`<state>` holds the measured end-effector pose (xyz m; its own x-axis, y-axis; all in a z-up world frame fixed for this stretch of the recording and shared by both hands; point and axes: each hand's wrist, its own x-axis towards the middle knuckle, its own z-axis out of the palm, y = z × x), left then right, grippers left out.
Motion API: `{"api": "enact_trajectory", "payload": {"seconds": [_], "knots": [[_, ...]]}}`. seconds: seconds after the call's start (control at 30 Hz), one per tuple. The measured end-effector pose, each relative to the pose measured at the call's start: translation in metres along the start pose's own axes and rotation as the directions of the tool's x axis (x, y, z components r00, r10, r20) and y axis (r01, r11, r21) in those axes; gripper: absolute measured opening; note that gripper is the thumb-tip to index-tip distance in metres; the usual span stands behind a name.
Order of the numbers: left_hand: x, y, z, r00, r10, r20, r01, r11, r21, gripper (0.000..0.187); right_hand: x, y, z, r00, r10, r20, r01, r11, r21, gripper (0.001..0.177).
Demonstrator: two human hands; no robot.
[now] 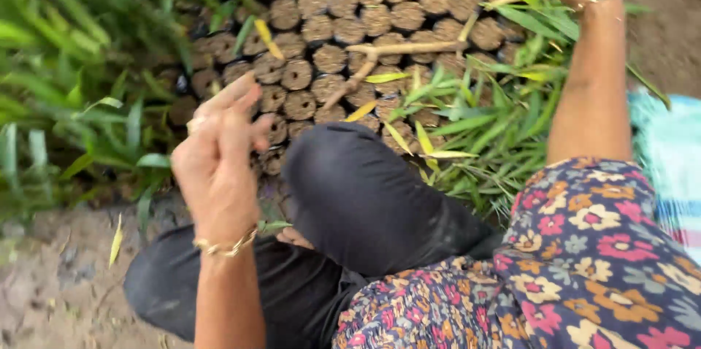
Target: Planting plant cuttings into small black plastic bags filled with soil in a nursery setting.
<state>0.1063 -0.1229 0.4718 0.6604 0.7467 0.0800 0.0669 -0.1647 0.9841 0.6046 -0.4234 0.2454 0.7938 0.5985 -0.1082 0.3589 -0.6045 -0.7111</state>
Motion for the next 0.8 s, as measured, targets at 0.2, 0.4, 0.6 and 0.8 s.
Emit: {"api": "enact_trajectory", "payload": {"seconds": [0.2,0.4,0.6,0.8], "knots": [[0.002,-0.043,0.115,0.885,0.082,0.458,0.111,0.919,-0.379,0.074,-0.18,-0.103,-0.033,0.984,-0.018,0.177,0.005,0.997,0.071,0.025],[-0.019,-0.103,0.128,0.967,-0.123,0.224,0.154,0.98,-0.127,0.057,-0.309,-0.135,0.067,0.997,-0.052,-0.063,0.045,0.993,-0.106,0.08],[-0.024,-0.123,0.117,0.925,0.111,0.363,-0.186,0.966,0.178,0.072,-0.433,-0.019,0.05,0.807,0.238,0.541,-0.591,0.334,0.734,0.06],[-0.081,-0.13,0.268,0.48,-0.378,0.792,-0.667,0.429,0.609,0.141,-0.425,0.013,0.162,0.637,0.491,0.594,-0.735,0.156,0.66,0.119]]}}
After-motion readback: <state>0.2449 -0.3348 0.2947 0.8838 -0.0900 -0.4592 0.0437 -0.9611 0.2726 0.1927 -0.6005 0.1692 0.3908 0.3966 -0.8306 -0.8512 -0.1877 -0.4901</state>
